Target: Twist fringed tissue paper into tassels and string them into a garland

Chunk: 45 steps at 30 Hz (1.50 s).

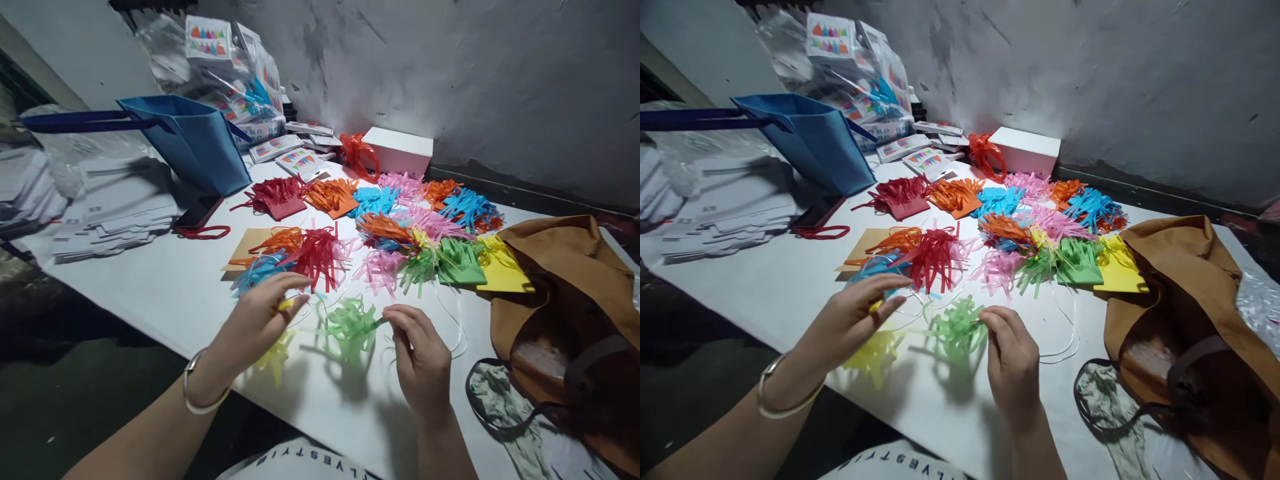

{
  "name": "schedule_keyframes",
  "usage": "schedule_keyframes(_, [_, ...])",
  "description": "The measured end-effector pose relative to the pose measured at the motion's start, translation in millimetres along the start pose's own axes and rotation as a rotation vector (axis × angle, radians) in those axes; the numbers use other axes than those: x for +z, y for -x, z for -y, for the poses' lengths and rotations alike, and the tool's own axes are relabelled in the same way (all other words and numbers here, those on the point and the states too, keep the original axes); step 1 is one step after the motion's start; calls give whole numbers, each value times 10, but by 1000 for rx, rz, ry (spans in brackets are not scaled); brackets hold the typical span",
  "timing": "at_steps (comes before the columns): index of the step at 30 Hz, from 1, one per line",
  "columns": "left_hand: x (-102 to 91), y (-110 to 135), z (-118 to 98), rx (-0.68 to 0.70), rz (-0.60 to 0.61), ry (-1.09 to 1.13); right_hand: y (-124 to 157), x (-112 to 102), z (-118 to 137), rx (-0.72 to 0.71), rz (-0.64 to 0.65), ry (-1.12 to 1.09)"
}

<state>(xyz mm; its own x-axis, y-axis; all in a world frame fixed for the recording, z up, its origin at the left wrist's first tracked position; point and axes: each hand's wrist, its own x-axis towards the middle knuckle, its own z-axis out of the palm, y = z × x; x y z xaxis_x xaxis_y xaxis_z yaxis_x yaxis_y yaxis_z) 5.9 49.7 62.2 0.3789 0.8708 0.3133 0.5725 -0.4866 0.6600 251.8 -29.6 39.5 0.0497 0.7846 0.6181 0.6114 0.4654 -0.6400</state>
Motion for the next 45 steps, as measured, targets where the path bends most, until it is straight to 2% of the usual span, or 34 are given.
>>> schedule_keyframes(3, [232, 35, -298, 49, 184, 209, 32, 48, 86, 18, 80, -123])
schedule_keyframes(5, [460, 46, -415, -27, 300, 389, 62, 61, 100, 115, 73, -218])
schedule_keyframes(7, [643, 51, -421, -205, 386, 682, 86, 50, 80, 263, -18, -280])
schedule_keyframes(9, [742, 56, -356, -438, 453, 1029, 97, 22, 53, 389, -105, -283])
schedule_keyframes(11, [769, 65, -284, -616, 494, 1284, 97, -5, 49, 410, -55, -229])
schedule_keyframes(13, [761, 73, -245, -690, 508, 1396, 93, -18, 76, 332, 72, -153])
schedule_keyframes(15, [749, 77, -238, -701, 493, 1438, 90, -16, 119, 229, 147, -86])
schedule_keyframes(17, [751, 77, -243, -713, 483, 1451, 91, -8, 156, 176, 157, -46])
schedule_keyframes(38, [808, 106, -227, -777, 447, 1428, 56, -21, 204, 190, 153, -6])
schedule_keyframes(42, [812, 105, -213, -748, 465, 1394, 55, -11, 193, 161, 172, 12])
schedule_keyframes(45, [781, 80, -201, -623, 487, 1262, 60, 6, 170, 41, 183, 106])
